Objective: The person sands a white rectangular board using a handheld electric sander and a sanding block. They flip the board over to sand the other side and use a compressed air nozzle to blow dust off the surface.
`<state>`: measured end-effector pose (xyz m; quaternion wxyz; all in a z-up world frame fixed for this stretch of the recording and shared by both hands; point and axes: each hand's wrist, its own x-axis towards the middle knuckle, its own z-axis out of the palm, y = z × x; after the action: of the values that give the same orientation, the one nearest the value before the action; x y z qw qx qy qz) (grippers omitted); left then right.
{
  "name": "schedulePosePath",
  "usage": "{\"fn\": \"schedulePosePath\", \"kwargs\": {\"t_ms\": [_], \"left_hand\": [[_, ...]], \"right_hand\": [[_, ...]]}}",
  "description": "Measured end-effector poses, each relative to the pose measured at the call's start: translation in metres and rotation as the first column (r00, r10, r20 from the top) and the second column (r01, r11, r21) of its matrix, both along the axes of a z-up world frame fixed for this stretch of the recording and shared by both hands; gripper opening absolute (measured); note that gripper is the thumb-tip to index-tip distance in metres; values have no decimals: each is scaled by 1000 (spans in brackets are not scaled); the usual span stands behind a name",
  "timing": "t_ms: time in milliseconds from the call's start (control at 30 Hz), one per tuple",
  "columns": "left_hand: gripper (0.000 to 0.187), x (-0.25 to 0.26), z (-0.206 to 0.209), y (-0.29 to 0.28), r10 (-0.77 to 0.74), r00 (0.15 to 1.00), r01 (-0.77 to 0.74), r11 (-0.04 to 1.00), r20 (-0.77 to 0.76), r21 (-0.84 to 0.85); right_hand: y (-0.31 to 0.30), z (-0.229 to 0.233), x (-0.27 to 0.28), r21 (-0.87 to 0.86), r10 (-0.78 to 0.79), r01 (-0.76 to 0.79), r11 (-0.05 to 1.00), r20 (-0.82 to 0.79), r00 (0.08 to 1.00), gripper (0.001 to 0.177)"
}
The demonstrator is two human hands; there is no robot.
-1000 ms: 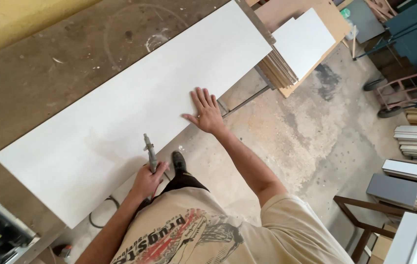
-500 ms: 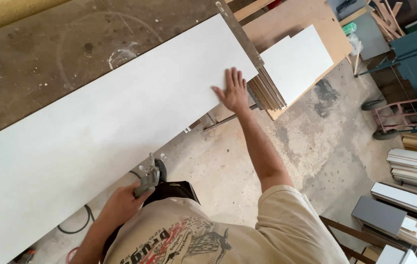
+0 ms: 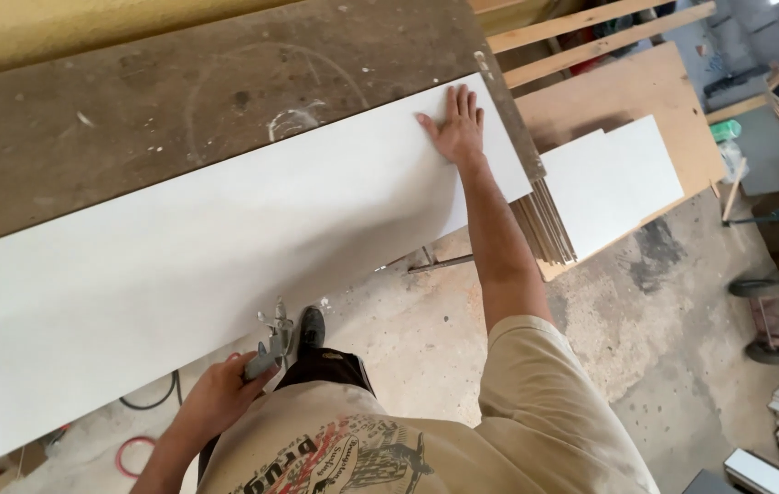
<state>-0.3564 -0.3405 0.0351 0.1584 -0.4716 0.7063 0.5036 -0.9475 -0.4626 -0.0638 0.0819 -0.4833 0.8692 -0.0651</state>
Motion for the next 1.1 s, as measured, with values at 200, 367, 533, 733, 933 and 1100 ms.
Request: {"fn": "schedulePosePath", "kwargs": {"t_ms": [200, 367, 533, 733, 933, 1100], "left_hand": [[45, 37, -11, 5, 239, 971, -239, 971, -20, -19], [48, 61, -9, 9, 308, 945, -313, 949, -110, -31], [46, 96, -2, -1, 307, 915, -328, 944, -262, -41], [50, 175, 5, -13, 153, 967, -164, 986, -203, -39], [47, 263, 23, -22, 18, 957, -33, 998, -291, -45], [48, 308, 6, -24, -40, 937, 26, 999, -347, -46]], "right_hand": [[-13, -50, 109, -131, 123, -147, 980, -173, 977, 96], [-15, -13, 237, 30, 232, -232, 972, -24, 972, 97], [-25, 2, 341, 122, 283, -282, 952, 10, 959, 91], [-3, -4, 457, 90, 311, -310, 946, 4, 950, 89], [51, -13, 534, 50, 293, -291, 956, -57, 954, 88], [93, -15, 596, -123, 279, -297, 947, -149, 949, 84]]}}
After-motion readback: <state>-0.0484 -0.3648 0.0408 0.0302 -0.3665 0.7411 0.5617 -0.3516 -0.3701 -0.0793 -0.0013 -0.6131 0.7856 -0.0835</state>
